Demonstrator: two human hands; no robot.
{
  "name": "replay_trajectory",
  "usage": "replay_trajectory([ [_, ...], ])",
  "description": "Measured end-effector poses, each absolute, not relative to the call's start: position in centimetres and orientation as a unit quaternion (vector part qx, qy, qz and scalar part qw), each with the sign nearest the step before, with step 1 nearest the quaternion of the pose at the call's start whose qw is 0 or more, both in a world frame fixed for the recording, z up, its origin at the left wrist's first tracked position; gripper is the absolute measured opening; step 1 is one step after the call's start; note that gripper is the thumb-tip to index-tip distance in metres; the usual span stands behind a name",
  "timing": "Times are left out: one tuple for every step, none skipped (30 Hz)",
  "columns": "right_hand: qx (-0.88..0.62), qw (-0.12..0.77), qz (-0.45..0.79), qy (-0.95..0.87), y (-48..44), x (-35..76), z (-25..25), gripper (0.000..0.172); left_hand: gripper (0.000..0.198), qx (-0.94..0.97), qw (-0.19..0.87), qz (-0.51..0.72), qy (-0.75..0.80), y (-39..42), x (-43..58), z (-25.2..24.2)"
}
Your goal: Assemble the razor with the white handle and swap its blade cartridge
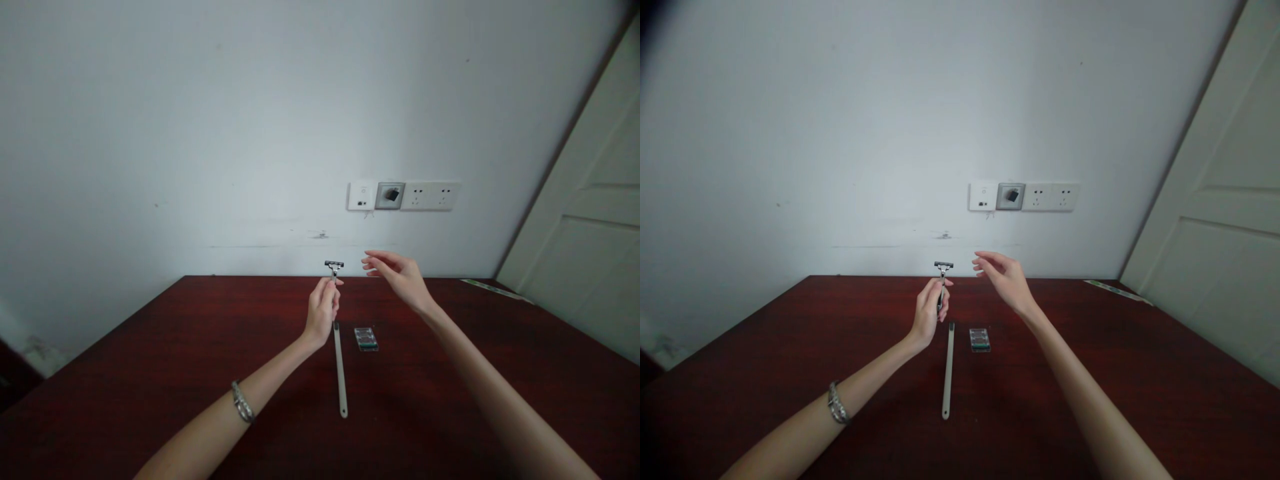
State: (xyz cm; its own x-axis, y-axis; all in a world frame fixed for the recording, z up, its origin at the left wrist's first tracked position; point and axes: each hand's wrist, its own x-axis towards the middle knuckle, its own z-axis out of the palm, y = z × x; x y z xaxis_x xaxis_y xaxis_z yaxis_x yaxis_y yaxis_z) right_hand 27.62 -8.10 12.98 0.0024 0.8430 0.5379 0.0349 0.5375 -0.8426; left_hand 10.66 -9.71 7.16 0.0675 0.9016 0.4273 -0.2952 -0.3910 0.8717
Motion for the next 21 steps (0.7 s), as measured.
replay_trajectory([
  [-0.348,0.617,0.338,-0.619,-8.2,27.7,13.0,0.038,0.030,0.551,0.481,0.625,0.275,-9.6,10.5,7.3],
  [-0.345,0.618,0.352,-0.612,-8.2,27.7,13.0,0.037,0.031,0.549,0.482,0.624,0.276,-9.5,10.4,7.5],
  [-0.342,0.619,0.368,-0.603,-8.2,27.7,13.0,0.037,0.031,0.548,0.483,0.624,0.277,-9.4,10.2,7.6],
  [-0.341,0.619,0.386,-0.594,-8.3,27.7,13.0,0.036,0.032,0.546,0.485,0.625,0.277,-9.3,10.1,7.8],
  [-0.339,0.617,0.404,-0.584,-8.3,27.7,13.0,0.035,0.032,0.543,0.487,0.626,0.276,-9.1,10.0,8.0],
  [-0.336,0.615,0.422,-0.575,-8.3,27.7,13.0,0.034,0.032,0.539,0.489,0.628,0.274,-9.0,9.9,8.2],
  [-0.332,0.612,0.438,-0.568,-8.3,27.7,13.0,0.033,0.032,0.534,0.492,0.630,0.274,-8.9,9.7,8.4],
  [-0.328,0.609,0.452,-0.563,-8.4,27.8,13.0,0.032,0.032,0.530,0.495,0.632,0.276,-8.8,9.6,8.6],
  [-0.324,0.605,0.464,-0.560,-8.4,27.8,13.0,0.032,0.031,0.526,0.496,0.632,0.279,-8.7,9.5,8.8],
  [-0.321,0.602,0.473,-0.558,-8.5,27.8,13.0,0.031,0.031,0.523,0.495,0.632,0.285,-8.6,9.4,9.0],
  [-0.321,0.599,0.479,-0.555,-8.6,27.8,12.9,0.030,0.030,0.524,0.492,0.632,0.291,-8.6,9.3,9.2],
  [-0.323,0.596,0.484,-0.554,-8.7,27.8,12.9,0.030,0.029,0.525,0.487,0.631,0.298,-8.5,9.2,9.4],
  [-0.327,0.591,0.489,-0.552,-8.8,27.8,12.8,0.029,0.028,0.527,0.480,0.631,0.304,-8.5,9.1,9.5],
  [-0.333,0.585,0.493,-0.552,-9.0,27.8,12.8,0.029,0.028,0.529,0.474,0.632,0.309,-8.4,9.0,9.6],
  [-0.340,0.577,0.496,-0.552,-9.1,27.8,12.7,0.029,0.027,0.531,0.468,0.632,0.314,-8.3,8.9,9.7],
  [-0.347,0.568,0.500,-0.555,-9.1,27.8,12.5,0.030,0.026,0.533,0.463,0.633,0.319,-8.2,8.8,9.7],
  [-0.355,0.556,0.503,-0.559,-9.1,27.9,12.4,0.030,0.025,0.534,0.458,0.633,0.323,-8.1,8.8,9.7],
  [-0.365,0.541,0.504,-0.566,-9.1,27.9,12.2,0.030,0.025,0.534,0.454,0.633,0.328,-8.0,8.7,9.7],
  [-0.377,0.521,0.504,-0.577,-9.1,27.8,11.9,0.030,0.025,0.534,0.450,0.634,0.332,-7.8,8.7,9.6],
  [-0.391,0.496,0.501,-0.591,-9.0,27.8,11.6,0.029,0.025,0.533,0.446,0.635,0.337,-7.6,8.7,9.4],
  [-0.407,0.468,0.497,-0.608,-8.9,27.6,11.3,0.029,0.026,0.530,0.443,0.637,0.343,-7.5,8.7,9.3],
])
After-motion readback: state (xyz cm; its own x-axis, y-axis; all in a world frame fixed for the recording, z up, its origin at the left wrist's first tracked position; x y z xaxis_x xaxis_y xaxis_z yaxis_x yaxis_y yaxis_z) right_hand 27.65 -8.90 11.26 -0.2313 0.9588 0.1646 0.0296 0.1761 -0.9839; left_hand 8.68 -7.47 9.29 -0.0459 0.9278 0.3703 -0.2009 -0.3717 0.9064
